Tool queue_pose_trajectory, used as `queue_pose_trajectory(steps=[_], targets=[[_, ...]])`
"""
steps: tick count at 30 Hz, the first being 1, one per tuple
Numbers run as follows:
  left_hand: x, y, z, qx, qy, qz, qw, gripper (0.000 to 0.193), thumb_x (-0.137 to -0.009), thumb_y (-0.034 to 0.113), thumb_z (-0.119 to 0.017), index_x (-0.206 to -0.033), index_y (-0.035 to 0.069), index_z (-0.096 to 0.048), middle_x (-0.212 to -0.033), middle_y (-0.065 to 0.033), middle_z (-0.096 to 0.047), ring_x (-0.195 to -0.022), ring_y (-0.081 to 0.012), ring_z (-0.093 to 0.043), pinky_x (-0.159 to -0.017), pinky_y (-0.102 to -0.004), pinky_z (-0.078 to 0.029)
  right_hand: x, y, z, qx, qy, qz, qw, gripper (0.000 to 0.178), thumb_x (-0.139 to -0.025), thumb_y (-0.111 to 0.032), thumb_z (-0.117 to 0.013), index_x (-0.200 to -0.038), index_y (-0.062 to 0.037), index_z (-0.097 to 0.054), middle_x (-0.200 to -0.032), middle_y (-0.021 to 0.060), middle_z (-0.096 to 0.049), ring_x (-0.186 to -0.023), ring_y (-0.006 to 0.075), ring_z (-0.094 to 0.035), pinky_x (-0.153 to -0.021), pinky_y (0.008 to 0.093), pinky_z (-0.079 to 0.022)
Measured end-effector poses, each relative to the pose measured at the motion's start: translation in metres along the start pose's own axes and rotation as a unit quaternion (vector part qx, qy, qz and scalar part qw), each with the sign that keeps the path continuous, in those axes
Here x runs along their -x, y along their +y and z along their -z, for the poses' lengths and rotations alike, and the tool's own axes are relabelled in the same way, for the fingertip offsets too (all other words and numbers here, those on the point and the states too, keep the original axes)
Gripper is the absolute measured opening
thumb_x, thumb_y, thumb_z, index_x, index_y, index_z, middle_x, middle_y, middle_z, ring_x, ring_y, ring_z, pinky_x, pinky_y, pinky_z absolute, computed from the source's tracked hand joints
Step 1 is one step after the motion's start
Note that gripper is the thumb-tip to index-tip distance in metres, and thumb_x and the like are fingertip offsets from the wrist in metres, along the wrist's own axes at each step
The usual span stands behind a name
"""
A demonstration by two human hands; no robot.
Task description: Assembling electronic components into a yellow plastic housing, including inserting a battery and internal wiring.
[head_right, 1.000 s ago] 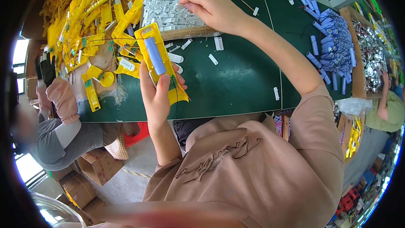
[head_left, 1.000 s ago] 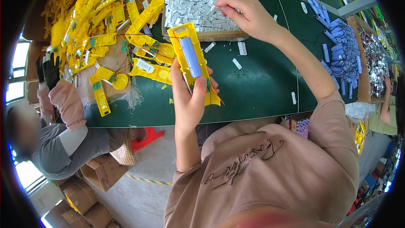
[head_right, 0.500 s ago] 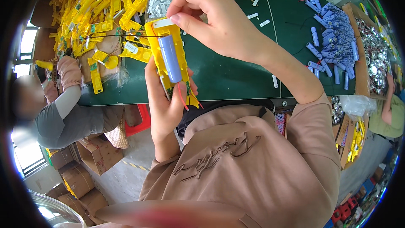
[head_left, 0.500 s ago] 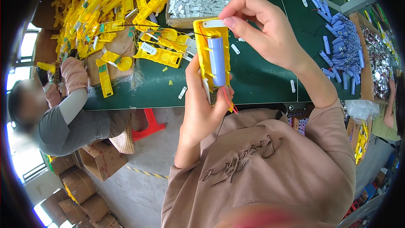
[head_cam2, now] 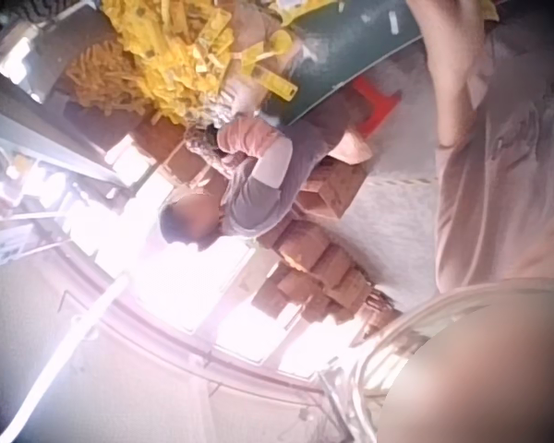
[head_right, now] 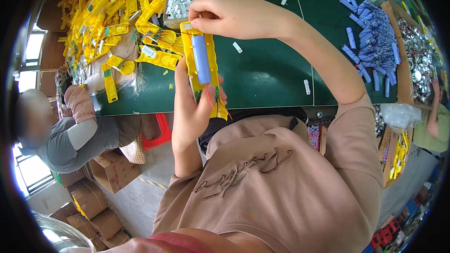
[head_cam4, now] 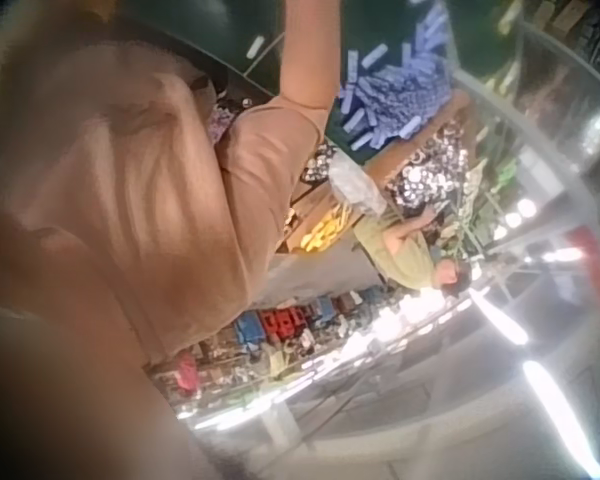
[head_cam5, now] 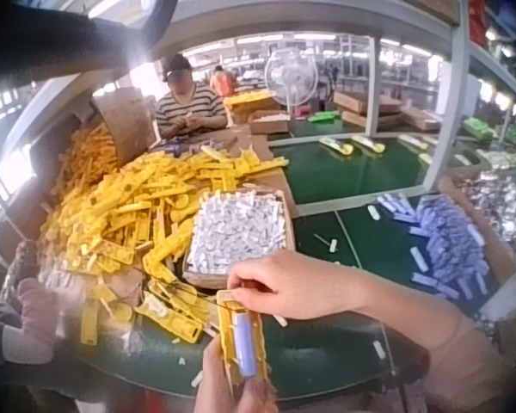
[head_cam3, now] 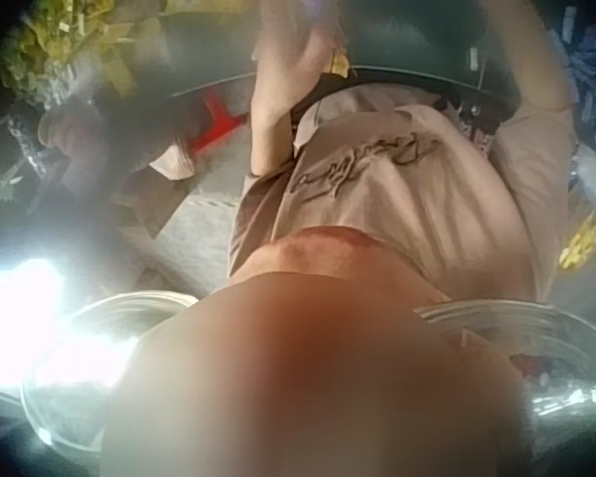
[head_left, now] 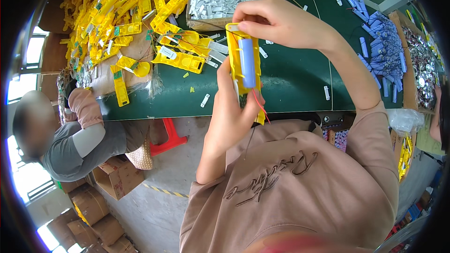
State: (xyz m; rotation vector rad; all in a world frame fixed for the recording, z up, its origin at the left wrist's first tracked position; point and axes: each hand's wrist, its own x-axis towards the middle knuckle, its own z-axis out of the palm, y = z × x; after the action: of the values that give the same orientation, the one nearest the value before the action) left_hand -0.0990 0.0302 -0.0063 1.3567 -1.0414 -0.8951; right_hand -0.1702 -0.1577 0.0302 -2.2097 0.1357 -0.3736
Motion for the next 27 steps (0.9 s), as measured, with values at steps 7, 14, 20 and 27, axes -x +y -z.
queue_pose_trajectory(steps=[7, 14, 20, 27], targets=[[-0.033, -0.02, 0.01, 0.163, -0.014, 0.095, 0.982, 0.046, -0.083, 0.001, -0.04, -0.125, 0.002, -0.021, -0.089, -0.0116, -0.05, -0.067, -0.0153, -0.055, -0.058, -0.0281, -0.049, -0.035, 0.054, -0.006, -0.092, -0.115, -0.1, 0.984, 0.028, -0.088, -0.029, -0.046, -0.08, -0.003, -0.05, -0.065, -0.0018, -0.044, -0.06, 0.0045, -0.042, -0.054, 0.0197, -0.037], [-0.054, -0.024, 0.03, 0.119, 0.03, 0.035, 0.992, 0.047, -0.084, 0.004, -0.043, -0.125, 0.002, -0.019, -0.091, -0.0119, -0.049, -0.069, -0.0157, -0.056, -0.057, -0.0285, -0.05, -0.076, 0.053, 0.017, -0.09, -0.127, -0.074, 0.985, 0.033, -0.089, -0.035, -0.043, -0.093, -0.0043, -0.055, -0.071, 0.001, -0.051, -0.061, 0.0058, -0.047, -0.057, 0.0194, -0.04], [-0.092, -0.025, 0.025, 0.08, 0.164, -0.071, 0.981, 0.041, -0.085, 0.002, -0.042, -0.122, 0.001, -0.026, -0.094, -0.0132, -0.05, -0.071, -0.0173, -0.057, -0.061, -0.0288, -0.051, -0.053, 0.036, -0.009, -0.353, -0.056, -0.12, 0.926, 0.041, -0.086, -0.033, -0.052, -0.113, -0.0024, -0.048, -0.1, 0.0036, -0.053, -0.094, 0.0095, -0.05, -0.081, 0.024, -0.04], [-0.117, -0.003, 0.034, 0.0, 0.023, -0.011, 1.0, 0.07, -0.082, 0.018, -0.057, -0.133, -0.001, -0.013, -0.098, -0.0168, -0.055, -0.082, -0.0207, -0.059, -0.07, -0.0302, -0.048, -0.051, 0.062, 0.036, -0.402, 0.141, -0.202, 0.882, 0.034, -0.08, -0.027, -0.059, -0.104, -0.0043, -0.053, -0.087, 0.0005, -0.056, -0.078, 0.0078, -0.054, -0.07, 0.0231, -0.044]])
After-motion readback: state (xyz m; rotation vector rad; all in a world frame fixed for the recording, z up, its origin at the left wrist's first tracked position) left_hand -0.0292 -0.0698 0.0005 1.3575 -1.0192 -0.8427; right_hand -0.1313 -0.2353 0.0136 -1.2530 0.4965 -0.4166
